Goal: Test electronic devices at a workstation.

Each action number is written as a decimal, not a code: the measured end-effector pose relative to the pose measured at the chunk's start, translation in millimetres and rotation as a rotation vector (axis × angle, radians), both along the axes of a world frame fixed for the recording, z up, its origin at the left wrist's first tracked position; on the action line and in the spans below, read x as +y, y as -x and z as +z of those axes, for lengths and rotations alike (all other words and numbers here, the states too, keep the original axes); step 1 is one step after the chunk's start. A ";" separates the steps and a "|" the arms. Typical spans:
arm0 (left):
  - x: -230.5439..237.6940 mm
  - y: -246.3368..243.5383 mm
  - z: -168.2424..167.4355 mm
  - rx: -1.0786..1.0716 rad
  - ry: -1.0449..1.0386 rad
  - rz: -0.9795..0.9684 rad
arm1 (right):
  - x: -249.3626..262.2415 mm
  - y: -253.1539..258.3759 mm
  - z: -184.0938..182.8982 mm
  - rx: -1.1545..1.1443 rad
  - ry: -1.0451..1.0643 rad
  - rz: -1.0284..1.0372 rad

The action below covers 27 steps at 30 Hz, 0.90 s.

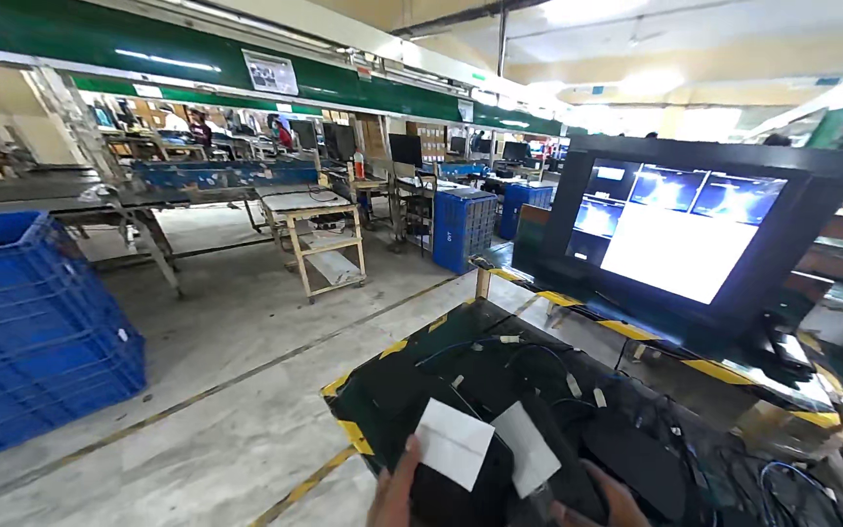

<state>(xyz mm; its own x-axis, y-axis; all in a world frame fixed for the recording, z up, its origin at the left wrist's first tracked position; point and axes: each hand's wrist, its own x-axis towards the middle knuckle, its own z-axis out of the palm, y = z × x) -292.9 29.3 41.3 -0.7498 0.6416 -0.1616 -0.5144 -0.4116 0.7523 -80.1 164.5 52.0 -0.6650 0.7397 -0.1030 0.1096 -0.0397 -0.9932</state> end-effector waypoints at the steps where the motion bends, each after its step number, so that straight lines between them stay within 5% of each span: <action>1: -0.3 10.2 5.7 0.120 0.002 0.060 | 9.4 0.8 2.1 -0.062 -0.151 -0.025; 5: 23.6 99.2 -12.6 1.152 0.224 0.133 | 47.7 28.9 17.9 -0.454 -0.753 -0.130; 8: 58.0 171.0 -22.6 1.846 0.592 -0.173 | 70.3 71.2 20.9 -0.688 -0.982 -0.065; 10: 81.3 204.6 -35.6 2.060 0.739 -0.395 | 82.1 99.7 17.6 -0.824 -1.066 0.024; 13: 88.7 236.5 -47.9 2.105 0.794 -0.658 | 97.0 133.6 -3.7 -0.911 -1.101 0.142; 16: 88.0 239.4 -27.0 1.922 0.843 -0.901 | 111.1 148.4 -16.4 -0.880 -1.006 0.274; 22: 129.6 259.7 -14.6 1.981 1.119 -1.047 | 135.5 160.8 -21.8 -0.817 -0.844 0.507; 27: 129.8 261.1 -14.4 2.138 0.946 -1.143 | 125.3 168.4 -18.0 -0.871 -0.790 0.463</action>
